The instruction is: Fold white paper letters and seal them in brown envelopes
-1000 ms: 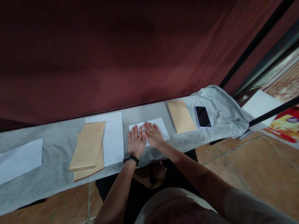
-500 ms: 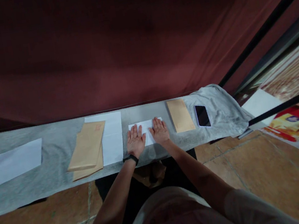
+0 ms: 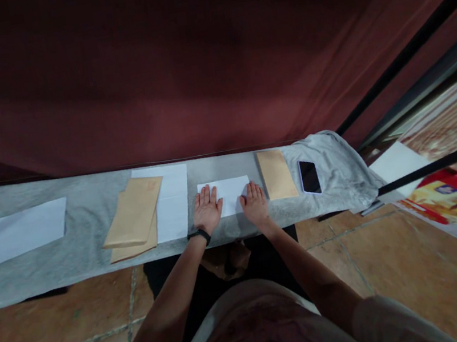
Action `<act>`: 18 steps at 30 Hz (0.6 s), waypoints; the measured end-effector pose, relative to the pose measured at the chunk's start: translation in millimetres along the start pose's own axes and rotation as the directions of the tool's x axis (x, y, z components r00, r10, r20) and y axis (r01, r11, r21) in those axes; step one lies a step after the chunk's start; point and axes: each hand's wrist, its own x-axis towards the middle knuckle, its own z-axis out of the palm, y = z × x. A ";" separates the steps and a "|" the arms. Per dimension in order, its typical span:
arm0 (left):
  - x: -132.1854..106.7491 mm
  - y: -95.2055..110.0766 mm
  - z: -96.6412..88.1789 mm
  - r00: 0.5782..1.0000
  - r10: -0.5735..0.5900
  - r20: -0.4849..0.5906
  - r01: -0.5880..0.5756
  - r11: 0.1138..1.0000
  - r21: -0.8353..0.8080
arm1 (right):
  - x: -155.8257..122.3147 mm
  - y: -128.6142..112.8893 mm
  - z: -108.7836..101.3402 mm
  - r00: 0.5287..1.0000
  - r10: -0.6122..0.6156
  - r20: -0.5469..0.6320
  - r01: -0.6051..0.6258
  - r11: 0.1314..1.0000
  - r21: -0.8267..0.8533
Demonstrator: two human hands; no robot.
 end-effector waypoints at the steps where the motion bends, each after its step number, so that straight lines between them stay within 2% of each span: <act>1: -0.3 0.3 -0.2 1.000 -0.001 -0.001 0.001 1.000 -0.003 | -2.1 -3.4 -2.0 1.000 0.000 0.023 0.000 1.000 0.008; 6: -2.4 1.9 -0.5 1.000 -0.001 -0.005 0.001 1.000 -0.007 | -5.6 -33.9 -5.5 0.977 -0.115 0.181 0.099 0.990 0.100; 10: -4.9 2.7 -1.2 1.000 0.018 0.010 -0.018 1.000 -0.002 | -6.1 -50.6 -3.7 0.960 -0.153 0.234 0.134 0.986 0.094; 13: -6.1 3.5 -2.0 1.000 0.025 0.005 -0.025 1.000 -0.001 | -7.0 -48.0 -2.9 0.960 -0.151 0.234 0.140 0.988 0.066; 18: -7.2 6.1 -1.4 1.000 0.010 -0.005 -0.010 0.999 0.033 | -8.5 -27.8 -5.3 0.976 -0.124 0.181 0.119 0.992 0.036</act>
